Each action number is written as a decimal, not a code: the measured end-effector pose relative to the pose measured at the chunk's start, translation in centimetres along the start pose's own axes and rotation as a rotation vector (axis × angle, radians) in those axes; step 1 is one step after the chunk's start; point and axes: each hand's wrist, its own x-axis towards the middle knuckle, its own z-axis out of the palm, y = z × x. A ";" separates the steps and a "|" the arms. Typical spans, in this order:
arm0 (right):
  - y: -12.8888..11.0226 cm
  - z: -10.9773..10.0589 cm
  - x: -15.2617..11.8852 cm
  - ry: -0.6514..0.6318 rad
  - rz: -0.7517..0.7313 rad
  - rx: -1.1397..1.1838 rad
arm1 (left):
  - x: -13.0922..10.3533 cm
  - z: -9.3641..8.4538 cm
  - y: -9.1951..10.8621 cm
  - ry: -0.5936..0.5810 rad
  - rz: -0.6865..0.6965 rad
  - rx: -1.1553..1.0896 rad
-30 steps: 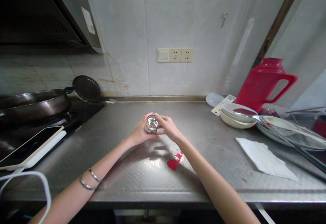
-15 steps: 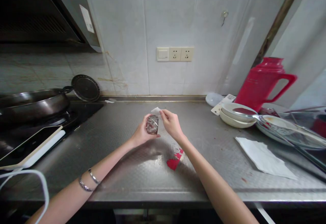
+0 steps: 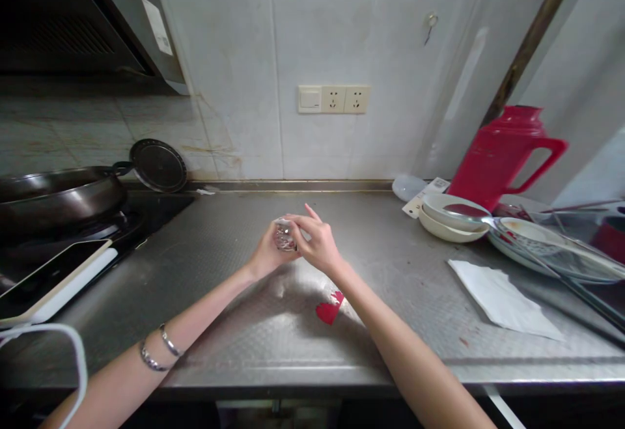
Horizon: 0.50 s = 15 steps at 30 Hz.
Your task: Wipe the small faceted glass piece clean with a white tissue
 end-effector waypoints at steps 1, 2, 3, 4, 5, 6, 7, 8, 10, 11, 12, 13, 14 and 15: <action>0.0 -0.2 0.1 -0.001 0.024 0.020 | 0.0 0.0 -0.1 0.002 -0.004 -0.006; 0.1 -0.4 0.2 0.018 0.063 0.040 | 0.0 -0.1 0.0 0.003 -0.011 0.012; 0.2 -0.5 0.3 0.057 0.113 0.057 | -0.1 -0.1 0.1 -0.001 -0.018 0.051; 0.4 -0.7 0.5 0.106 0.166 0.067 | -0.2 -0.2 0.2 -0.010 -0.024 0.098; 0.6 -0.8 0.6 0.154 0.213 0.066 | -0.3 -0.2 0.5 -0.022 -0.025 0.143; 0.8 -0.8 0.7 0.186 0.244 0.055 | -0.4 -0.3 0.7 -0.038 -0.025 0.179; 0.9 -0.8 0.7 0.191 0.257 0.037 | -0.5 -0.3 1.0 -0.053 -0.024 0.203; 0.9 -0.6 0.7 0.169 0.252 0.016 | -0.6 -0.3 1.2 -0.065 -0.022 0.217; 0.7 -0.2 0.4 0.094 0.217 -0.020 | -0.7 -0.2 1.4 -0.069 -0.025 0.230; 0.5 0.0 0.3 0.062 0.194 -0.029 | -0.7 -0.2 1.4 -0.065 -0.026 0.231; 0.3 0.2 0.1 0.041 0.171 -0.033 | -0.7 -0.1 1.3 -0.059 -0.022 0.226; 0.1 0.3 -0.1 0.030 0.147 -0.032 | -0.7 0.0 1.2 -0.052 -0.010 0.214; -0.2 0.4 -0.2 0.026 0.122 -0.028 | -0.6 0.0 1.0 -0.045 0.005 0.196; -0.4 0.5 -0.3 0.021 0.098 -0.020 | -0.5 0.1 0.8 -0.039 0.019 0.173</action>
